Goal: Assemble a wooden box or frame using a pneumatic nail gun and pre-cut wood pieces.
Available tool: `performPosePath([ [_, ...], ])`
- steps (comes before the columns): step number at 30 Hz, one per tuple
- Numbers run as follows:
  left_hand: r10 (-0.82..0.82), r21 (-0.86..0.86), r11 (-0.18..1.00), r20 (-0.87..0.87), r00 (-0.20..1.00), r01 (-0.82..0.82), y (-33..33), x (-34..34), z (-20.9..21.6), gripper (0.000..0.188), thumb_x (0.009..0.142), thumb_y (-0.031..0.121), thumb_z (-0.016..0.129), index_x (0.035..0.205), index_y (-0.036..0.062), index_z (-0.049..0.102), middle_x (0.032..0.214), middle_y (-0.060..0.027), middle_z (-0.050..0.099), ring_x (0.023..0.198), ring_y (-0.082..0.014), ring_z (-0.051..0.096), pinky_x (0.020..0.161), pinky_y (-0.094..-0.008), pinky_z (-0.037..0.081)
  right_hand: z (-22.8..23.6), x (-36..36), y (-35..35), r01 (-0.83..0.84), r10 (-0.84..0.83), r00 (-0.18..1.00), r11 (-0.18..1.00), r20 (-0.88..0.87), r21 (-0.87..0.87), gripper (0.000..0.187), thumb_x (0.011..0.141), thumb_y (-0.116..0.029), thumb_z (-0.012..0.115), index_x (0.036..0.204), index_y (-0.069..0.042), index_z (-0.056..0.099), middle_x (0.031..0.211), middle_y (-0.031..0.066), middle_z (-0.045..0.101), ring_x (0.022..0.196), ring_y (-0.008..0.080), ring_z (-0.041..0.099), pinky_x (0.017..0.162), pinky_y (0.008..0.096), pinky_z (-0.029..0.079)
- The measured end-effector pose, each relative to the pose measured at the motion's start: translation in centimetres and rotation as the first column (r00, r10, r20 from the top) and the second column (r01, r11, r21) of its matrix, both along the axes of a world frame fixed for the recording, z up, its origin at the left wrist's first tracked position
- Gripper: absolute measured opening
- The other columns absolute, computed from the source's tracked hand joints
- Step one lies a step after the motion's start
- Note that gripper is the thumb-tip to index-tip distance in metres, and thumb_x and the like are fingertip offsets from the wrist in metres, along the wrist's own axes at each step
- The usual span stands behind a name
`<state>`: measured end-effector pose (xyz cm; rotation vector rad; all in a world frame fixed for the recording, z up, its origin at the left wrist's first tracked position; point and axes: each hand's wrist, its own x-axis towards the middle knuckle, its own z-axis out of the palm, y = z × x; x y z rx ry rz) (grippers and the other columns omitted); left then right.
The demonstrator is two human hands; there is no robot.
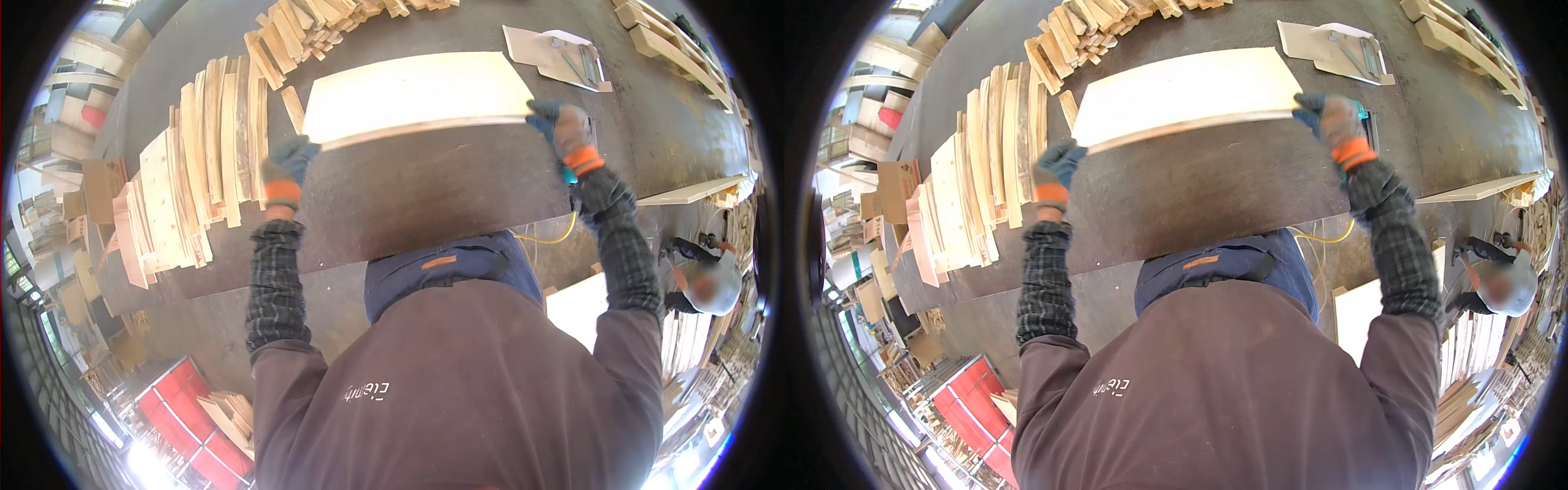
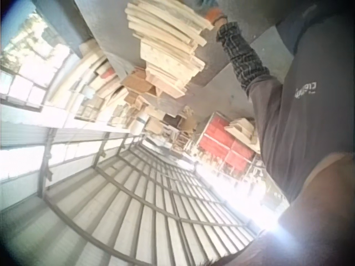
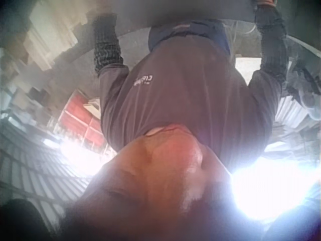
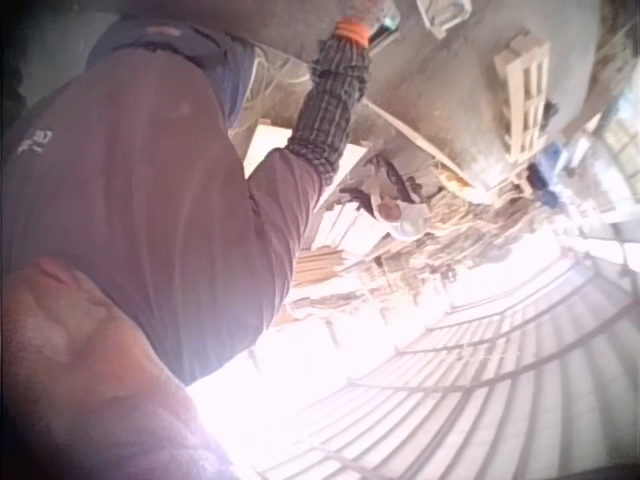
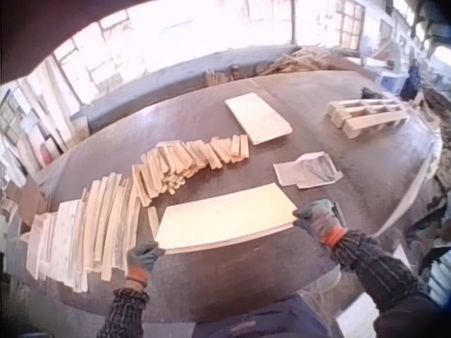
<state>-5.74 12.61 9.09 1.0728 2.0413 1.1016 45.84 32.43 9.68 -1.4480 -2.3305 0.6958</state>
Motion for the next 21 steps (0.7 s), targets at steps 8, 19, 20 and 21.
performPosePath([
  [8,-0.188,0.022,0.978,-0.339,0.922,0.208,-6.7,4.4,-12.2,0.029,0.089,0.023,0.081,0.108,0.003,0.074,0.107,-0.0188,0.076,0.09,-0.0338,0.075,0.08,-0.0406,0.059,-14.8,4.6,-7.5,0.011,-0.012,0.999,0.999,0.031,0.044,0.029,0.096,-0.018,0.07,0.125,-0.012,0.073,0.118,0.017,0.074,0.107,0.0358,0.072,0.095,0.0414,0.057],
  [19,-0.249,-0.026,0.963,-0.472,0.846,0.269,-7.9,4.1,-11.8,0.024,0.092,0.02,0.074,0.11,0.0047,0.071,0.116,-0.0189,0.073,0.097,-0.0417,0.071,0.081,-0.0457,0.058,-14.3,3.1,-7.9,-0.104,0.078,0.982,0.983,0.171,0.152,0.031,0.101,-0.014,0.054,0.129,-0.01,0.066,0.112,0.018,0.073,0.1,0.0359,0.071,0.087,0.0433,0.057],
  [20,-0.247,-0.024,0.963,-0.472,0.847,0.267,-7.9,4.0,-12.0,0.024,0.092,0.02,0.074,0.11,0.0047,0.071,0.116,-0.0189,0.073,0.097,-0.0417,0.071,0.081,-0.0457,0.058,-14.2,3.1,-7.9,-0.106,0.079,0.982,0.982,0.172,0.153,0.031,0.101,-0.014,0.054,0.129,-0.01,0.066,0.112,0.018,0.073,0.1,0.0359,0.071,0.087,0.0433,0.057],
  [21,-0.246,-0.01,0.963,-0.449,0.859,0.27,-8.0,3.9,-12.2,0.023,0.092,0.019,0.074,0.11,0.0047,0.071,0.115,-0.0189,0.073,0.097,-0.0412,0.071,0.081,-0.0451,0.058,-14.0,3.1,-7.9,-0.114,0.085,0.972,0.986,0.218,0.125,0.03,0.103,-0.015,0.053,0.129,-0.01,0.066,0.112,0.0177,0.073,0.1,0.0358,0.071,0.087,0.0433,0.057],
])
